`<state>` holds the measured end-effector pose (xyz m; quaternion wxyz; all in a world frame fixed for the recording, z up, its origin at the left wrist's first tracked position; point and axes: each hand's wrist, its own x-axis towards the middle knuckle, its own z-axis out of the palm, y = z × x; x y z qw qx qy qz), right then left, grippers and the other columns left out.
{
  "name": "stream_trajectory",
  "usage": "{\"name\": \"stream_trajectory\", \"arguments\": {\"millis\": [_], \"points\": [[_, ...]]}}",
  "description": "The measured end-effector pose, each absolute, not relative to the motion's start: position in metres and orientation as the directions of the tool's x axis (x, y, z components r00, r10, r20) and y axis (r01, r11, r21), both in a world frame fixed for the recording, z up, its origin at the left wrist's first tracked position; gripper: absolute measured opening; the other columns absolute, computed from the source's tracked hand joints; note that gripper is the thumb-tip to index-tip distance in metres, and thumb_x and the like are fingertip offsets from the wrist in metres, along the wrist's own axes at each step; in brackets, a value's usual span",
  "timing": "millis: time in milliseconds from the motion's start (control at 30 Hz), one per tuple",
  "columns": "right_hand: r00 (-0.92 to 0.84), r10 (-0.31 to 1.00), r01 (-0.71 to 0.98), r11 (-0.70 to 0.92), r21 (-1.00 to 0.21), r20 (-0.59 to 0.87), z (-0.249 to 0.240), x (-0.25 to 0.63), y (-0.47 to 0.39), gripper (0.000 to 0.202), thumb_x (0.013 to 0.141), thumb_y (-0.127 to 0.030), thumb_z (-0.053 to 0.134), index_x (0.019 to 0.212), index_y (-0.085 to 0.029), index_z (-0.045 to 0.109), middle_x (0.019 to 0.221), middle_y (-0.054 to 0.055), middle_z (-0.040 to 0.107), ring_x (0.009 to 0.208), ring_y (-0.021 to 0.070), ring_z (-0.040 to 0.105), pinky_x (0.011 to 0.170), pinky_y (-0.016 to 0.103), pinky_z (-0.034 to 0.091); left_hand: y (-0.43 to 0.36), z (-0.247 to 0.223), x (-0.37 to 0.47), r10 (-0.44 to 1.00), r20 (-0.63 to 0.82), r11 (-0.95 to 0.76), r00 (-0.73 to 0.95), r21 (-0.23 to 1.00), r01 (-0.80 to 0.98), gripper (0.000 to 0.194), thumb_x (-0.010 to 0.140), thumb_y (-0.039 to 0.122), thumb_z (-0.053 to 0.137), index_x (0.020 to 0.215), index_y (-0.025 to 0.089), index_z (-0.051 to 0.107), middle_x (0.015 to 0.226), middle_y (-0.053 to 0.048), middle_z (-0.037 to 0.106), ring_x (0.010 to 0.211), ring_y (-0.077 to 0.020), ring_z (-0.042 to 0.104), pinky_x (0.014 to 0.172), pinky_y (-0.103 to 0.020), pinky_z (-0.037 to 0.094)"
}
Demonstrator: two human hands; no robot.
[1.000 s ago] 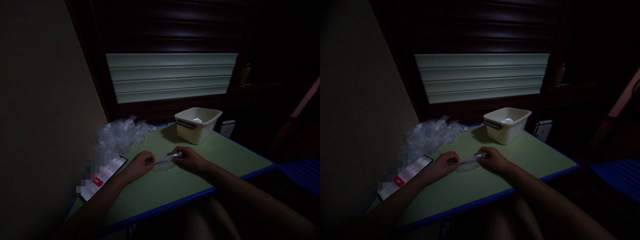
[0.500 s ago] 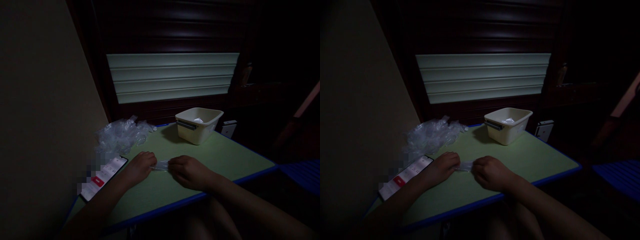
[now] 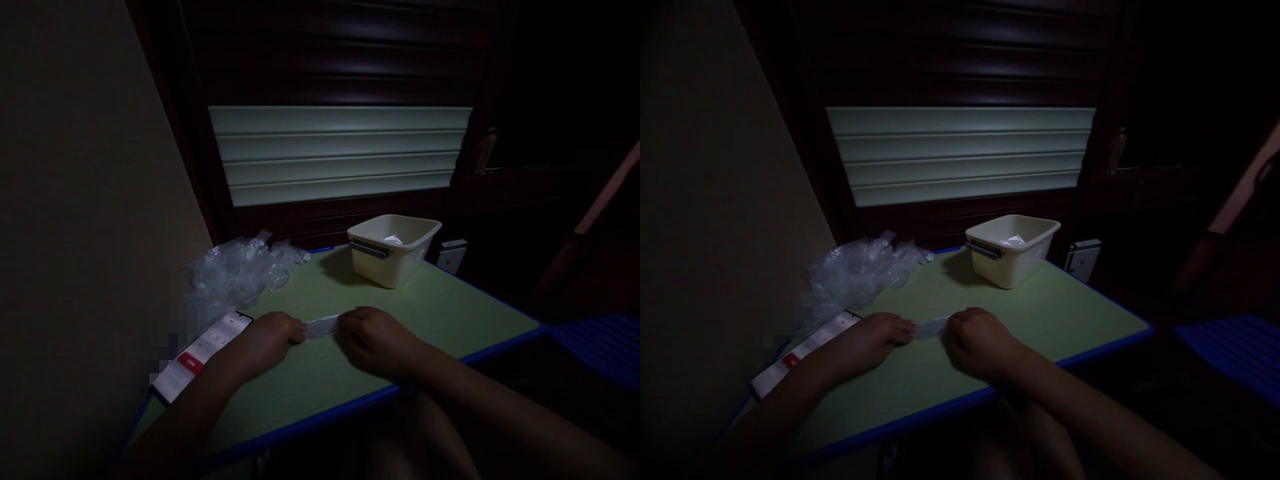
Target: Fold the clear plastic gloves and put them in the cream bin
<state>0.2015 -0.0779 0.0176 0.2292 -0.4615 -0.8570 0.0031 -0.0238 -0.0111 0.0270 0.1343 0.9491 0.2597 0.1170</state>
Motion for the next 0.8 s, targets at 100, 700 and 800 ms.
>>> {"name": "stream_trajectory", "arguments": {"millis": [100, 700, 800], "points": [[-0.483, 0.805, 0.807, 0.562, -0.181, 0.346, 0.018, 0.182, -0.079, 0.027, 0.087, -0.021, 0.042, 0.100, -0.009, 0.062, 0.098, 0.018, 0.065, 0.092, 0.0252, 0.060, 0.083, 0.038, 0.044, -0.013, 0.029, -0.024, 0.538, 0.134, -0.812, 0.832, 0.349, 0.468, 0.026, 0.077, 0.008, 0.048, 0.080, 0.022, 0.070, 0.093, -0.002, 0.071, 0.089, -0.0201, 0.063, 0.082, -0.029, 0.043], [-0.368, 0.902, 0.894, 0.410, -0.181, 0.227, -0.013, 0.242, -0.085, 0.060, 0.092, -0.045, 0.031, 0.133, -0.002, 0.041, 0.138, 0.025, 0.036, 0.129, 0.0335, 0.032, 0.104, 0.053, 0.027, -0.011, 0.028, -0.027, 0.555, 0.112, -0.792, 0.824, 0.376, 0.482, 0.028, 0.077, 0.009, 0.046, 0.083, 0.023, 0.069, 0.098, -0.002, 0.069, 0.092, -0.0207, 0.061, 0.081, -0.030, 0.043], [-0.341, 0.895, 0.898, 0.400, -0.183, 0.287, -0.012, 0.248, -0.086, 0.056, 0.091, -0.042, 0.036, 0.131, -0.004, 0.043, 0.137, 0.025, 0.039, 0.127, 0.0348, 0.036, 0.101, 0.055, 0.030, -0.011, 0.029, -0.026, 0.542, 0.124, -0.806, 0.831, 0.355, 0.473, 0.030, 0.075, 0.006, 0.046, 0.083, 0.023, 0.069, 0.099, -0.001, 0.068, 0.091, -0.0198, 0.060, 0.081, -0.029, 0.043]]}}
